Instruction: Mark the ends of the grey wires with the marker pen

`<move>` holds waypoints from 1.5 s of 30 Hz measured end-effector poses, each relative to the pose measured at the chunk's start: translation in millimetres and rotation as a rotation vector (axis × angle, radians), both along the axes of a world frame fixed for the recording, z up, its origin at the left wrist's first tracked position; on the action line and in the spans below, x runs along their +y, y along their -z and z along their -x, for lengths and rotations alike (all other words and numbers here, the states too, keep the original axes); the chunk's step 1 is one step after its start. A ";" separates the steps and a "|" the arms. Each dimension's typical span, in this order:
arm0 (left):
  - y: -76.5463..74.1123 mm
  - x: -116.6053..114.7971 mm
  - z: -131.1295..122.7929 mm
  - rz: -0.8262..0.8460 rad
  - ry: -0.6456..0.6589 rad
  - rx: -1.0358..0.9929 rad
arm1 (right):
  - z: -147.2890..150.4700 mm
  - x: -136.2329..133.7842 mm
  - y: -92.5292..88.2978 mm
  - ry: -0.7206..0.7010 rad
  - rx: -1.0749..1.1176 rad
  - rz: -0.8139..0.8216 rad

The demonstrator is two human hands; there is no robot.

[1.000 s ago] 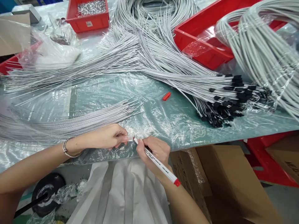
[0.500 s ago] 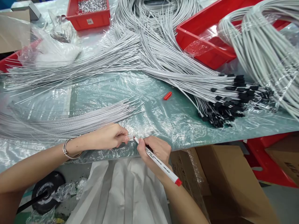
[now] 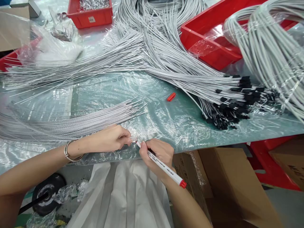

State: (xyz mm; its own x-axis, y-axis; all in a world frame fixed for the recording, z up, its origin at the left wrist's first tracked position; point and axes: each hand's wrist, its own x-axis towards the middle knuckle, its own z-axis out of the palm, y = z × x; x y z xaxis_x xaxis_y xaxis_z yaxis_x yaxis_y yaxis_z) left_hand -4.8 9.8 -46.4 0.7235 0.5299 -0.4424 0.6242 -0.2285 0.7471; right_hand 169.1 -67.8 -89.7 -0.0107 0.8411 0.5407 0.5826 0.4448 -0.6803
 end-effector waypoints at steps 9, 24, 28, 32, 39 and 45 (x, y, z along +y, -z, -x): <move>2.7 -0.8 -0.8 -0.073 0.012 0.017 | -0.7 0.5 -0.9 -0.018 -0.011 0.000; -3.2 -1.1 -1.5 -0.098 0.028 0.023 | -2.3 -0.5 1.7 -0.013 -0.018 -0.007; -2.8 -1.3 -1.1 -0.109 0.029 0.020 | -3.0 0.0 1.1 -0.028 0.010 0.015; -1.9 -2.3 -0.5 -0.114 0.031 0.021 | -6.6 -2.9 4.0 -0.002 0.076 0.087; -1.4 -0.6 0.4 -0.031 -0.010 0.019 | -7.1 -3.3 7.2 0.191 0.438 0.177; 4.5 8.6 1.4 0.250 -0.040 0.003 | -7.1 -2.0 8.5 0.169 0.523 0.190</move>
State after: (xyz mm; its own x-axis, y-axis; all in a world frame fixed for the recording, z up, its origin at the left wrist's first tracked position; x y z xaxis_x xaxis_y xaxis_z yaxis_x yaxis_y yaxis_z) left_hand -6.2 18.4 -50.9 0.7026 0.4321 -0.5654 0.6314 -0.0121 0.7754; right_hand 176.2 -69.8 -98.3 0.3598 0.8909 0.2772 0.1996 0.2167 -0.9556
